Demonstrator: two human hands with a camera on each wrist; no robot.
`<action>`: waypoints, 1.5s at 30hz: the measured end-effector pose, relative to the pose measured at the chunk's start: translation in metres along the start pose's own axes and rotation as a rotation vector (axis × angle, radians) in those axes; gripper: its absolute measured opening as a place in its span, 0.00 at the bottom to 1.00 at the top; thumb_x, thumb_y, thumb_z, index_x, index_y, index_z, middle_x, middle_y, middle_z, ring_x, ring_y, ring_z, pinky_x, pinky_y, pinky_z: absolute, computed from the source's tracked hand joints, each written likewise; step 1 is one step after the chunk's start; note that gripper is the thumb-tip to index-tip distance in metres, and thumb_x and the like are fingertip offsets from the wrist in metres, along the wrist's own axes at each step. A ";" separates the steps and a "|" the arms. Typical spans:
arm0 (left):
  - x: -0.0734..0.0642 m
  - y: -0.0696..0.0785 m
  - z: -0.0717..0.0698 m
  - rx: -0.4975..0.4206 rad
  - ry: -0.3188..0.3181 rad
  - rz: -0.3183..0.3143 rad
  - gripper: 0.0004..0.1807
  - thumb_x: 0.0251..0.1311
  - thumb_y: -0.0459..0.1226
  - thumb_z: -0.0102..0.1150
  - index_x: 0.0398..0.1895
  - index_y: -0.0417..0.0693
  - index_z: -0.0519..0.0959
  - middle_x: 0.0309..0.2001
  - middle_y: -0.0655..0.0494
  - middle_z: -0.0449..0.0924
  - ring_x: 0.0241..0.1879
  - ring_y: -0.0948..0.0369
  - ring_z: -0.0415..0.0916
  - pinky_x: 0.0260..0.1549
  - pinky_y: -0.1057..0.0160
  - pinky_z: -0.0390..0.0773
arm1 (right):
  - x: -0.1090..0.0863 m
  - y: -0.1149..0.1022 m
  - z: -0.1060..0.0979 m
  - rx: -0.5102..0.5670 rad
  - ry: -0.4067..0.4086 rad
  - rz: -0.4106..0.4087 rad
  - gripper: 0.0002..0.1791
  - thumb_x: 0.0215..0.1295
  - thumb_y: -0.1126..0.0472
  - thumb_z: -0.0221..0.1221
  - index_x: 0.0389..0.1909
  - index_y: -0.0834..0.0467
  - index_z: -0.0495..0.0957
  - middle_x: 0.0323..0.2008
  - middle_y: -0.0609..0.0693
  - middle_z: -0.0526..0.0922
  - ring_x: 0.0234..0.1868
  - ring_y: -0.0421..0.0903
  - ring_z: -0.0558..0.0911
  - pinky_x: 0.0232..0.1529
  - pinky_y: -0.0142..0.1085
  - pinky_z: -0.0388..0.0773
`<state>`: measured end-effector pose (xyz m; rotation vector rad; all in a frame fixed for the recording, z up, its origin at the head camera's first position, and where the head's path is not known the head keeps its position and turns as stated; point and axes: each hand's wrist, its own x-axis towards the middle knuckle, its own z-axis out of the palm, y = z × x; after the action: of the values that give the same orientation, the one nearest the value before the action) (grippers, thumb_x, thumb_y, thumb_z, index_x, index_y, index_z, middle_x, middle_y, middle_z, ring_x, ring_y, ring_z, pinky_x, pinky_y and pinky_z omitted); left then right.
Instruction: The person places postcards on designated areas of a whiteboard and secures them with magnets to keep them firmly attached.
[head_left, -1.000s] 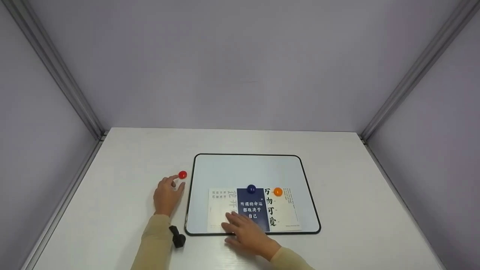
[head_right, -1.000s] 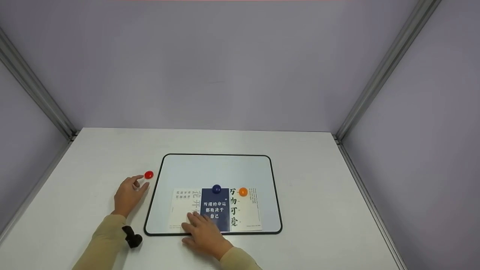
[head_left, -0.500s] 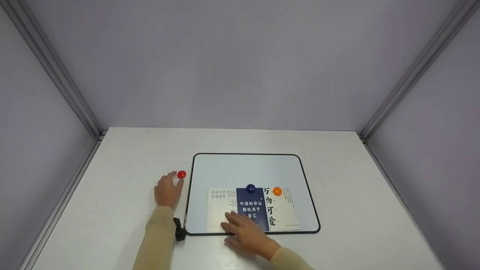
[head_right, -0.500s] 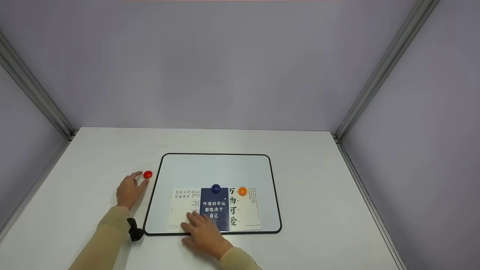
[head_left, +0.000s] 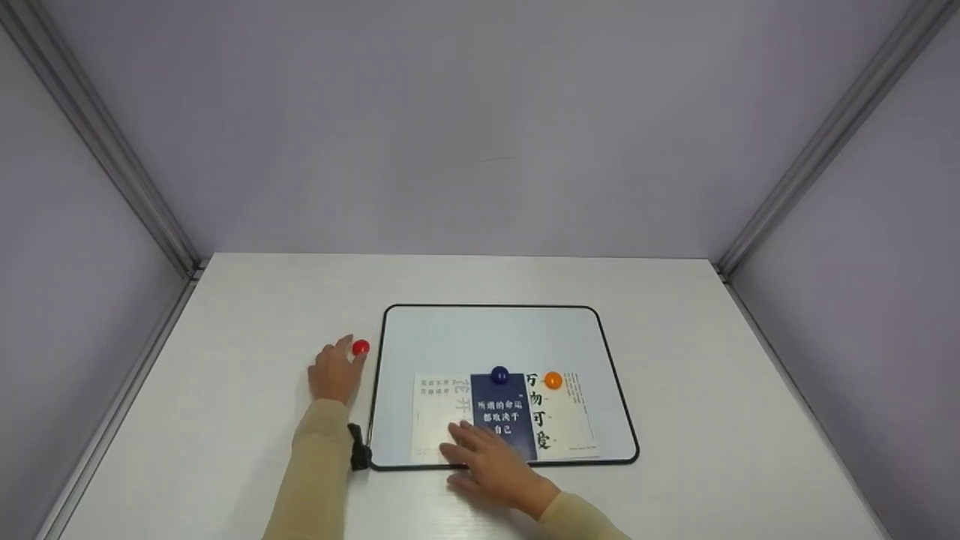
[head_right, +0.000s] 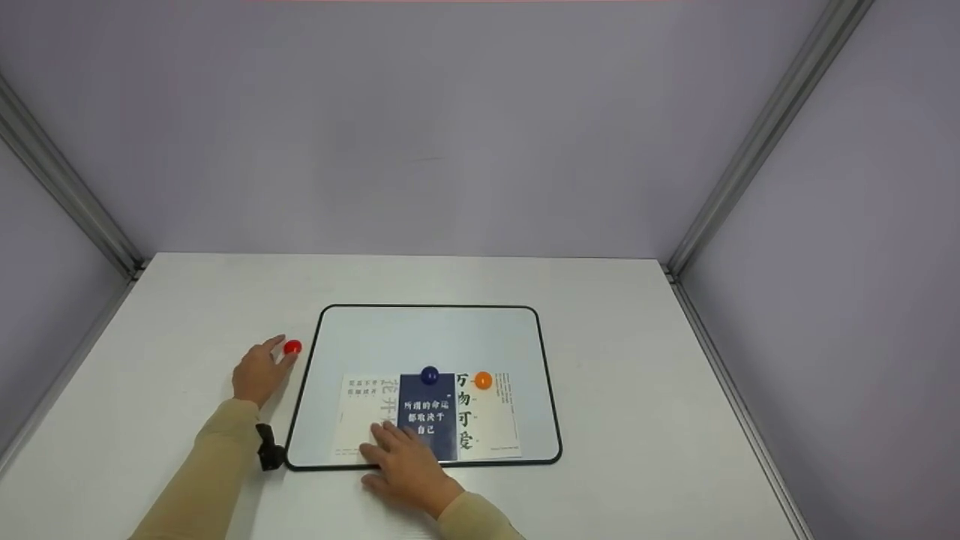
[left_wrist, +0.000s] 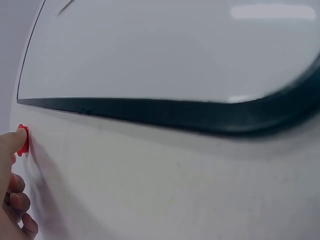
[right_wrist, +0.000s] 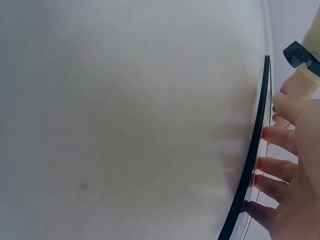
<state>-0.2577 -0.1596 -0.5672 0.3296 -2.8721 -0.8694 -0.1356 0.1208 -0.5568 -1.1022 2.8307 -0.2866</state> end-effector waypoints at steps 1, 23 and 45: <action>0.000 0.000 0.000 0.006 -0.002 0.004 0.25 0.65 0.42 0.56 0.62 0.39 0.72 0.51 0.34 0.80 0.50 0.41 0.78 0.44 0.45 0.78 | 0.000 0.000 0.000 -0.004 0.002 -0.001 0.26 0.68 0.43 0.51 0.64 0.48 0.71 0.70 0.53 0.68 0.71 0.53 0.68 0.71 0.48 0.67; -0.006 -0.008 0.002 -0.096 0.016 0.007 0.21 0.63 0.41 0.59 0.53 0.37 0.77 0.47 0.36 0.83 0.44 0.43 0.82 0.41 0.48 0.81 | 0.000 -0.001 0.003 0.026 0.004 -0.010 0.26 0.69 0.43 0.51 0.64 0.48 0.70 0.70 0.53 0.67 0.72 0.54 0.68 0.71 0.49 0.66; -0.013 -0.006 0.000 -0.126 0.057 0.038 0.21 0.56 0.46 0.66 0.49 0.42 0.81 0.23 0.42 0.81 0.21 0.60 0.65 0.17 0.68 0.62 | 0.002 0.001 0.001 0.056 -0.002 0.005 0.26 0.68 0.44 0.52 0.65 0.48 0.70 0.71 0.53 0.67 0.72 0.54 0.67 0.71 0.50 0.65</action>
<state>-0.2439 -0.1610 -0.5711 0.2808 -2.7464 -1.0108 -0.1378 0.1203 -0.5584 -1.0833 2.8052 -0.3619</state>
